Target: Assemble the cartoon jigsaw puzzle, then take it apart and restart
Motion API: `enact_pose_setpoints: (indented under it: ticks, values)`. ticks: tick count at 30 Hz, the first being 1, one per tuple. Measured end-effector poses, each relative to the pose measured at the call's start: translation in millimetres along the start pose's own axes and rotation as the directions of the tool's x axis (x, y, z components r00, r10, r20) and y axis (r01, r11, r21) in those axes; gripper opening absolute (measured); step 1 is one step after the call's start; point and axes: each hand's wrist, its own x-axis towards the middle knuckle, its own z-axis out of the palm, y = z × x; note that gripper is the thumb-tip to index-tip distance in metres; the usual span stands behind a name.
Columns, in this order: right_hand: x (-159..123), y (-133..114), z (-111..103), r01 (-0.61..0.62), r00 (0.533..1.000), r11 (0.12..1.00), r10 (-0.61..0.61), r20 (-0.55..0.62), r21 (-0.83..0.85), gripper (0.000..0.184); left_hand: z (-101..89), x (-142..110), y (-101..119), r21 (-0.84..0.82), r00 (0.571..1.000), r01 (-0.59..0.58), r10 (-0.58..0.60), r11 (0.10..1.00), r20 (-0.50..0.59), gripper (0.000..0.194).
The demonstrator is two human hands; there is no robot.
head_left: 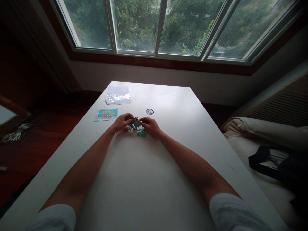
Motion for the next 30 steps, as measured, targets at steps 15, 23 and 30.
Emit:
enact_pose_setpoints:
  ticks: [15, 23, 30]
  values:
    - [-6, -8, 3, -0.041, 0.999, 0.996, 0.039, -0.024, -0.083, 0.016, 8.2, 3, -2, -0.042, 0.995, -0.017, 0.013, 0.999, -0.099, 0.027]
    - [-8, -15, 7, -0.011, 1.000, 0.999, 0.010, -0.017, -0.036, 0.014, 13.5, -2, 7, -0.105, 0.998, 0.034, -0.039, 0.994, -0.045, 0.037]
    - [-9, -20, 8, -0.068, 0.994, 0.993, 0.060, -0.086, -0.098, 0.020, 19.0, -5, 12, -0.168, 0.996, 0.092, -0.093, 0.981, 0.005, 0.038]
